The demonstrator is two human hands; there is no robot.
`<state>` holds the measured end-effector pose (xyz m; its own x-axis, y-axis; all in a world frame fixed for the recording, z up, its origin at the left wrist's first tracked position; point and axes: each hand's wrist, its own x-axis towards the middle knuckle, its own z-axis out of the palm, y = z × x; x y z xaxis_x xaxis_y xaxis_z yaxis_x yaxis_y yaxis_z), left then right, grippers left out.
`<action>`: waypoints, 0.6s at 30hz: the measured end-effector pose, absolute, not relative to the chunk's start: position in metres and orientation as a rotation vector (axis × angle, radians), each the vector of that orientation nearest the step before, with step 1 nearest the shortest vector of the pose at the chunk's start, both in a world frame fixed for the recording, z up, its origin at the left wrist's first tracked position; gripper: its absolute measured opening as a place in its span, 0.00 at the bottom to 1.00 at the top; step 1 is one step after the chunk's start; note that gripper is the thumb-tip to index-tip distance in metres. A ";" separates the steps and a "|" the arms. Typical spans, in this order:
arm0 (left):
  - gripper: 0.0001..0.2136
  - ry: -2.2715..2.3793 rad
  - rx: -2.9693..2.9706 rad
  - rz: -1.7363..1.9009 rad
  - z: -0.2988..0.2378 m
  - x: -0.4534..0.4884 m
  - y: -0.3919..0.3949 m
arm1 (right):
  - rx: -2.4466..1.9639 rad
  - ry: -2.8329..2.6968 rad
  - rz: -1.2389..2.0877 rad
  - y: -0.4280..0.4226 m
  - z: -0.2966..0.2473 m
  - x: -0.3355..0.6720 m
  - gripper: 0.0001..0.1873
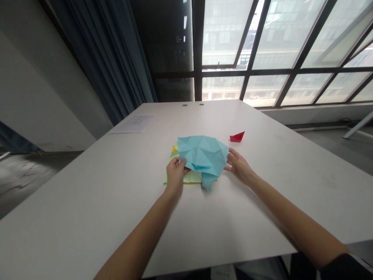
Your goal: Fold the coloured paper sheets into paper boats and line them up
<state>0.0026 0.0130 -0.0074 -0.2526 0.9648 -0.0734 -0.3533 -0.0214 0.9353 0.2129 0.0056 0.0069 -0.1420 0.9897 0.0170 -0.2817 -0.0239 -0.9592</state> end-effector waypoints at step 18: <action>0.07 1.497 2.441 1.489 -0.003 -0.001 -0.008 | -1.183 -0.897 1.346 0.000 0.003 0.194 0.15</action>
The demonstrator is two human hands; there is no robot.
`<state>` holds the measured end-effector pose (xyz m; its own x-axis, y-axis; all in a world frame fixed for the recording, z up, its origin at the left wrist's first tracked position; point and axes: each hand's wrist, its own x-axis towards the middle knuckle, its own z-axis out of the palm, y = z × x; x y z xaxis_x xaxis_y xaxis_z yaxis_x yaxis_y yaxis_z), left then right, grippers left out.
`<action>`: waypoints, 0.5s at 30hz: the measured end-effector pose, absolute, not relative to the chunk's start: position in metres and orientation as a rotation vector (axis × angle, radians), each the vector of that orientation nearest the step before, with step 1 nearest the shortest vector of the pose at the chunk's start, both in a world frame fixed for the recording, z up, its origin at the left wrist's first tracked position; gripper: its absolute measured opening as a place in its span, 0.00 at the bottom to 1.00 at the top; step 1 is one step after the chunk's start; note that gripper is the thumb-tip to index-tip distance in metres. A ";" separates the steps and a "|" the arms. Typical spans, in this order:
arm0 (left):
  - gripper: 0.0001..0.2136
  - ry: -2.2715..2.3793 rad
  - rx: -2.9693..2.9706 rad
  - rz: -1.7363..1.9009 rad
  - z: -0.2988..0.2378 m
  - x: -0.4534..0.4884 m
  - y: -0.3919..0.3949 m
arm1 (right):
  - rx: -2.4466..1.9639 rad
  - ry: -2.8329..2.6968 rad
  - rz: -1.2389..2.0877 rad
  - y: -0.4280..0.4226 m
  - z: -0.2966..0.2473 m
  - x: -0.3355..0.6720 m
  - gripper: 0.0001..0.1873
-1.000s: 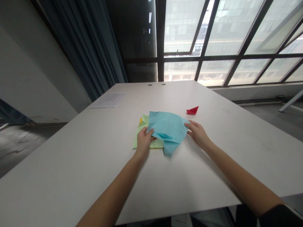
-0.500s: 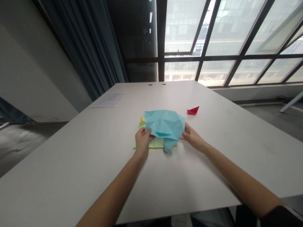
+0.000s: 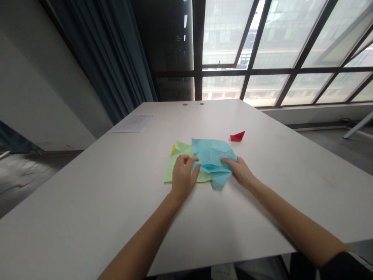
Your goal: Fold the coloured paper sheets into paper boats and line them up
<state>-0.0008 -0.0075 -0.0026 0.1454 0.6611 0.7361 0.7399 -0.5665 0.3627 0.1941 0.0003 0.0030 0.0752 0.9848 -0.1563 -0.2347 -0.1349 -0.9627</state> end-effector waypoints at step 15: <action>0.05 -0.916 -2.425 -1.120 0.003 0.005 -0.015 | -1.182 -0.893 1.366 0.000 0.008 0.194 0.13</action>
